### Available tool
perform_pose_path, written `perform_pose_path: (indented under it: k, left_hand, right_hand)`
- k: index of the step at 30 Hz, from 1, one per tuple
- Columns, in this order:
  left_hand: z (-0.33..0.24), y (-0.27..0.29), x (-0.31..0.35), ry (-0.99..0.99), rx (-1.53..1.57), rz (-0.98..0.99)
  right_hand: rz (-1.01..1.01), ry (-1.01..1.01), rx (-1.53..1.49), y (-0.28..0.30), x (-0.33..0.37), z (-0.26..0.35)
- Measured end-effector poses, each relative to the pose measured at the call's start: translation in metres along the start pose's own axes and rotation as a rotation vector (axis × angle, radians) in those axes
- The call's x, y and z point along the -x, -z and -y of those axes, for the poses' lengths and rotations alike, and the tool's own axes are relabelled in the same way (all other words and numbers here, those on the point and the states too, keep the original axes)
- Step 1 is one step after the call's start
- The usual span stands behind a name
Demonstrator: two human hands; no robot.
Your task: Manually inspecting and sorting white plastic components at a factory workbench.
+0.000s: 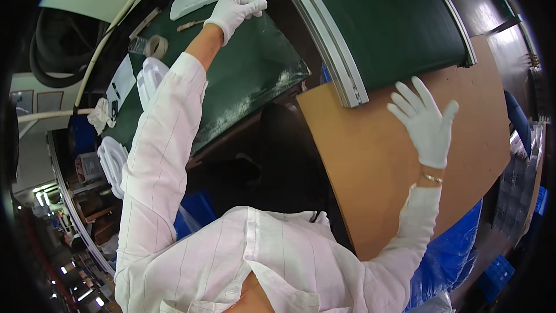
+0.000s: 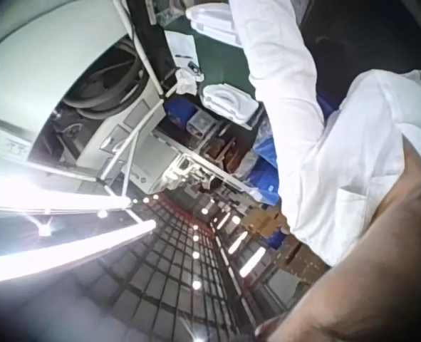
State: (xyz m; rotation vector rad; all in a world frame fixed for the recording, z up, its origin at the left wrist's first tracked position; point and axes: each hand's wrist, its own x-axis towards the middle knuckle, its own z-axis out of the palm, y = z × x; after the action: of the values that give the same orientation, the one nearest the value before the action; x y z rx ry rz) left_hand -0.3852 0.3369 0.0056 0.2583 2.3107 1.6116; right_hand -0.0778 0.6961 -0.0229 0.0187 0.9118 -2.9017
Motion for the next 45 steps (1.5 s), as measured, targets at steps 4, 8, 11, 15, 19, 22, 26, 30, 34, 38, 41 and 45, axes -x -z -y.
perform_pose_path:
  k: [4,8,11,15,19,22,26,30,34,38,41,45]
  left_hand:
    - [0.002,-0.004,-0.065,0.036,-0.033,0.020]
    - [0.005,-0.008,-0.126,-0.088,-0.038,-0.016]
    - [0.019,-0.010,-0.157,-0.172,0.007,-0.161]
    - [0.062,-0.014,-0.155,-0.112,-0.145,-0.286]
    - [0.114,-0.023,-0.104,-0.259,-0.696,-0.322]
    - [0.135,-0.038,-0.061,-0.341,-0.890,-0.312]
    - [0.134,-0.053,-0.019,-0.226,-0.989,-0.310]
    - [0.129,-0.062,0.016,-0.229,-1.037,-0.281]
    - [0.130,-0.065,0.054,-0.214,-1.070,-0.286]
    - [0.125,-0.065,0.098,-0.216,-0.961,-0.381]
    - [0.111,-0.062,0.121,-0.330,-0.819,-0.401]
    - [0.082,-0.039,0.104,-0.022,-0.288,-0.145]
  right_hand:
    - [-0.129,0.142,-0.067,0.013,0.021,0.012]
    - [-0.620,0.256,-0.021,0.006,0.018,0.013]
    - [-0.637,0.254,-0.019,0.003,0.006,0.011]
    - [-0.486,0.191,0.017,0.014,-0.008,0.006]
    - [-0.321,0.146,0.012,0.025,-0.020,0.000]
    - [-0.284,0.126,0.016,0.026,-0.028,-0.004]
    - [-0.293,0.128,0.022,0.016,-0.036,-0.008]
    - [-0.284,0.112,0.085,0.002,-0.037,-0.011]
    - [-0.257,0.089,0.118,-0.014,-0.035,-0.016]
    - [-0.207,0.033,0.175,-0.035,-0.037,-0.028]
    - [-0.251,-0.022,0.664,-0.050,-0.054,-0.034]
    - [-0.311,0.081,0.727,-0.065,-0.107,-0.023]
